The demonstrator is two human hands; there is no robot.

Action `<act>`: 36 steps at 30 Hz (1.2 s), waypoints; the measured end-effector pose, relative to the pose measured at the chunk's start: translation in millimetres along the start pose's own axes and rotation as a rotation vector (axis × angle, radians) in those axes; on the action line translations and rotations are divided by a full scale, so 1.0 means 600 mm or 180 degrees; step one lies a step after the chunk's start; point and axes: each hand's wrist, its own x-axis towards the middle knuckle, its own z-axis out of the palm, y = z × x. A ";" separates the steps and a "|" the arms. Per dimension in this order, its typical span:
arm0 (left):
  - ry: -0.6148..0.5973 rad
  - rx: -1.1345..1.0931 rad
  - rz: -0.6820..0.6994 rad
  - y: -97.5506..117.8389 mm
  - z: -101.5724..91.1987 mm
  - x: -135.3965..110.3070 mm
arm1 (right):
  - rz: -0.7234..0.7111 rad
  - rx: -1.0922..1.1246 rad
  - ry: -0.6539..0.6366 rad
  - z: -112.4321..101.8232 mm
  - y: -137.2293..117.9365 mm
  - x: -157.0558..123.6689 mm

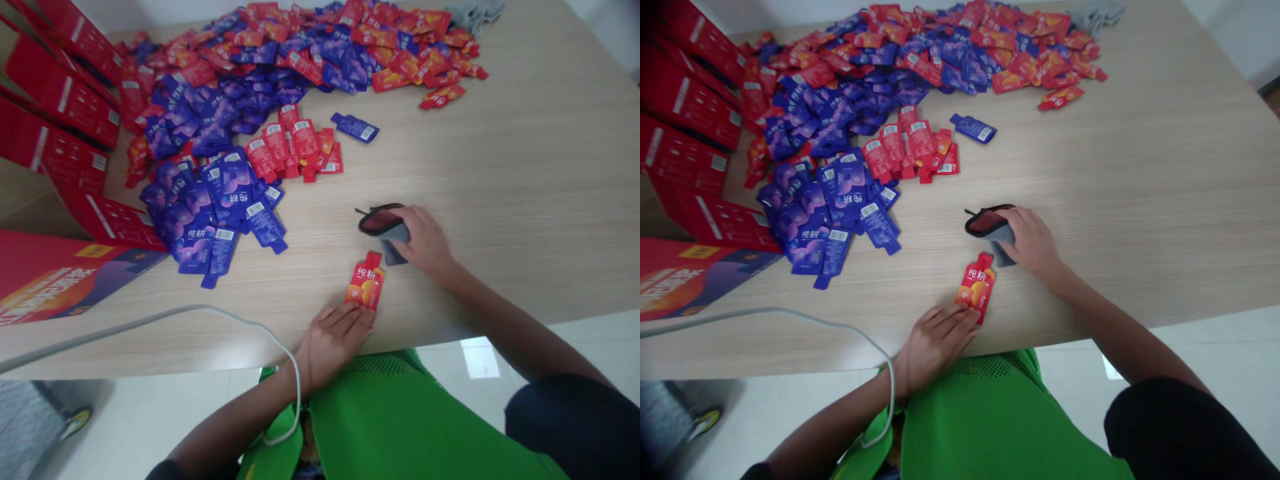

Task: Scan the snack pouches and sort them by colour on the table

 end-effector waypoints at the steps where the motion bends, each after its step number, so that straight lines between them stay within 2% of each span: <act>1: 0.0117 -0.0034 -0.0070 -0.002 -0.005 0.013 | 0.0204 0.0096 0.0295 -0.009 0.009 -0.004; 4: 0.0339 0.0031 -0.0373 -0.018 -0.012 0.060 | 0.0873 0.0355 0.1134 -0.030 0.026 -0.033; 7: 0.0282 0.0217 -0.0811 -0.039 -0.006 0.108 | 0.1470 0.0588 0.1565 -0.040 0.029 -0.072; 10: 0.0014 0.0387 -0.1099 -0.052 0.005 0.146 | 0.1825 0.0770 0.1641 -0.039 0.028 -0.107; 14: -0.0437 0.0320 -0.1188 -0.057 0.014 0.172 | 0.2093 0.0942 0.1586 -0.025 0.025 -0.140; 17: -0.0579 -0.0196 -0.1186 -0.067 0.016 0.179 | 0.2079 0.0943 0.1620 -0.012 0.026 -0.149; 21: -0.0515 -0.1250 -0.0985 -0.088 0.002 0.185 | 0.2102 0.0965 0.1614 -0.004 0.030 -0.150; 25: -0.0055 -0.1754 -0.0649 -0.083 -0.046 0.179 | 0.2134 0.1030 0.1642 -0.005 0.031 -0.149; 27: 0.0121 -0.1652 -0.0336 -0.073 -0.074 0.164 | 0.2133 0.1025 0.1639 -0.007 0.030 -0.149; 29: 0.0111 -0.1332 -0.0065 -0.064 -0.091 0.142 | 0.2168 0.1040 0.1615 -0.008 0.028 -0.149; 32: -0.0063 -0.0707 0.0092 -0.058 -0.084 0.099 | 0.2262 0.1077 0.1601 -0.009 0.026 -0.148; 36: -0.0259 -0.0124 0.0093 -0.057 -0.037 0.040 | 0.2159 0.0978 0.1500 -0.010 0.026 -0.147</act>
